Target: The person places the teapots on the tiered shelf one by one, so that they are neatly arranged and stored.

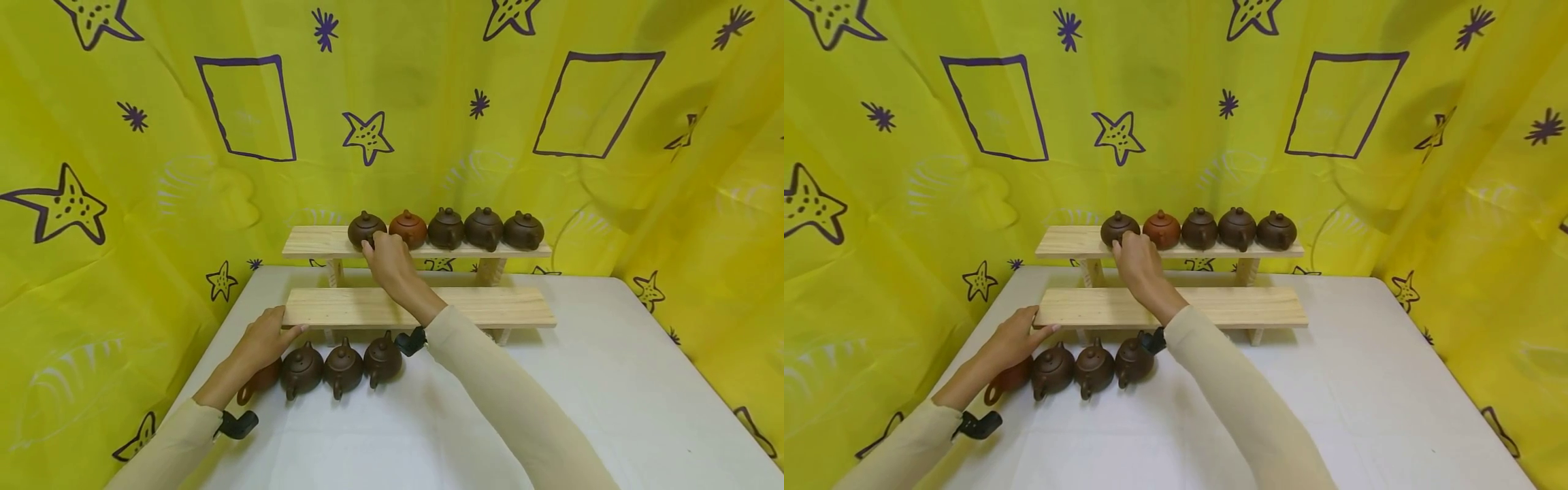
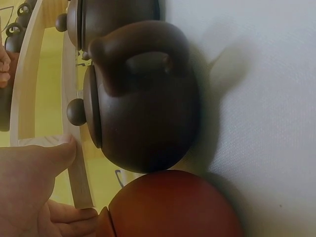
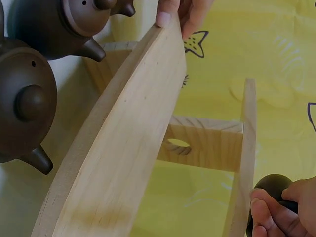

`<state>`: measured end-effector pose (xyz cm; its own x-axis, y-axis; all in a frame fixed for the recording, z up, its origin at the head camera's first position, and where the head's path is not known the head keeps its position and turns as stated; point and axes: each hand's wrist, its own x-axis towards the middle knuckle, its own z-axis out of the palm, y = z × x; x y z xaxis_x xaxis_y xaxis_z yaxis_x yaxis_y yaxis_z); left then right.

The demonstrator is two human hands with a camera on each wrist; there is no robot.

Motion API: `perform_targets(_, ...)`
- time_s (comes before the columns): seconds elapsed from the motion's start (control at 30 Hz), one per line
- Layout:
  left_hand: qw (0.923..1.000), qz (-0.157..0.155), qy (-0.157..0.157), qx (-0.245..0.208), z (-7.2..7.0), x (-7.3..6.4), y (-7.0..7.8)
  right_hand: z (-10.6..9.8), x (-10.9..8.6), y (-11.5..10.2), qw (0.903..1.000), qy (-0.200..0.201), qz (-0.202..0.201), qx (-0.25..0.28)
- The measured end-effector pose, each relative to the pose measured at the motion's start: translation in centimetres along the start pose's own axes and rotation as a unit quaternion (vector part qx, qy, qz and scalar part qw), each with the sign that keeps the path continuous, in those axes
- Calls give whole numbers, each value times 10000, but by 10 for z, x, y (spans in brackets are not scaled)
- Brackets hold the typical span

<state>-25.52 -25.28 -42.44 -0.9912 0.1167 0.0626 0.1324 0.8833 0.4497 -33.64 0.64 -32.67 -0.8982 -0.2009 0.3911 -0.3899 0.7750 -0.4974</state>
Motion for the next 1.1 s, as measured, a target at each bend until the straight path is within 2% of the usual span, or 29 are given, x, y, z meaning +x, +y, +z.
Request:
perform_targets(0.27,10000,-11,-27,18,2,0,-1,6,4,3,9998,24,219,-22)
perform_targets(0.57,9999,91,64,-24,3,2,0,9,9,6,9994,193,273,35)
perform_targets(0.7,10000,51,32,-58,3,2,1,7,8,8,9993,142,324,74)
perform_targets(0.83,10000,17,5,-44,3,1,1,2,-3,10,9995,-205,201,110)
perform_targets(0.93,10000,-4,4,-36,3,0,1,-1,-20,14,9973,-729,17,100)
perform_targets(1.0,10000,-36,-11,-42,2,-1,1,1,-36,19,9931,-1166,-98,-82)
perform_targets(1.1,10000,-57,-12,-39,2,-1,0,4,-65,26,9813,-1875,-150,-398)
